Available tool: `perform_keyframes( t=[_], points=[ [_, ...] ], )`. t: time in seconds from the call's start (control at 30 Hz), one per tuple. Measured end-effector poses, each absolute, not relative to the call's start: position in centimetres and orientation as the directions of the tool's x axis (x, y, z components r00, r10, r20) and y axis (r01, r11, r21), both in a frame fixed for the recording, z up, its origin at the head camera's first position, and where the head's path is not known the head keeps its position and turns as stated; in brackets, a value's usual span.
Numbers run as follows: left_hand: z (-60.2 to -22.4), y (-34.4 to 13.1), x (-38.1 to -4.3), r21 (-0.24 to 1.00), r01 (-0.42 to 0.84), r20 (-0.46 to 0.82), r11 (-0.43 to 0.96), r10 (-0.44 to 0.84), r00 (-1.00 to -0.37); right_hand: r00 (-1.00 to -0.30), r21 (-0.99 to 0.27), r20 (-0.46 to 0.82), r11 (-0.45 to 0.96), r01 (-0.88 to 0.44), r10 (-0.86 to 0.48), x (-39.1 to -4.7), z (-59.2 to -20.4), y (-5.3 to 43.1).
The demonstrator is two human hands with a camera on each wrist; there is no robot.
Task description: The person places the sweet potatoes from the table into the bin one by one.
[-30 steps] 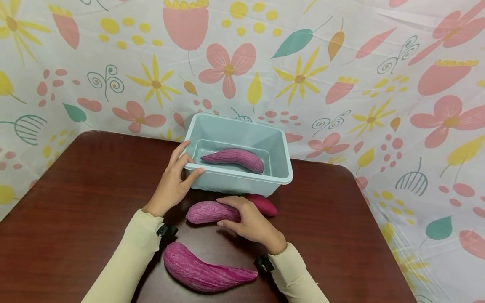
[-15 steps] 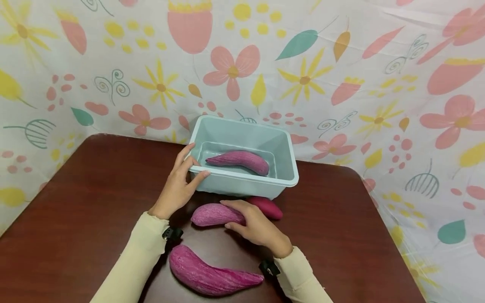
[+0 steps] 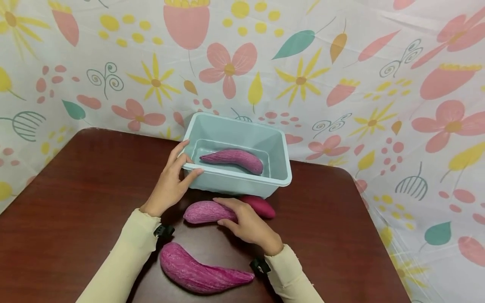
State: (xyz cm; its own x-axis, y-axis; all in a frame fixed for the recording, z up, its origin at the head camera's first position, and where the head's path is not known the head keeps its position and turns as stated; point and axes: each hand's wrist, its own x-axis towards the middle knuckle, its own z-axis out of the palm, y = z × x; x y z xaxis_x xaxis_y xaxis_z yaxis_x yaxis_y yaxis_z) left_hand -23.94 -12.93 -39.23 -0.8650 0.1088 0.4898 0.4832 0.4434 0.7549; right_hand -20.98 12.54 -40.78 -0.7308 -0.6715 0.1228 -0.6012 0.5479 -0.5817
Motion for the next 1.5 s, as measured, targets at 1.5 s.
perform_keyframes(
  t=[1.5],
  points=[
    [-39.2, -13.0, -24.0, 0.768, 0.473, 0.478, 0.432, 0.106, -0.872, -0.728, -0.467, 0.257, 0.577, -0.669, -0.636, -20.3, -38.7, 12.4]
  ],
)
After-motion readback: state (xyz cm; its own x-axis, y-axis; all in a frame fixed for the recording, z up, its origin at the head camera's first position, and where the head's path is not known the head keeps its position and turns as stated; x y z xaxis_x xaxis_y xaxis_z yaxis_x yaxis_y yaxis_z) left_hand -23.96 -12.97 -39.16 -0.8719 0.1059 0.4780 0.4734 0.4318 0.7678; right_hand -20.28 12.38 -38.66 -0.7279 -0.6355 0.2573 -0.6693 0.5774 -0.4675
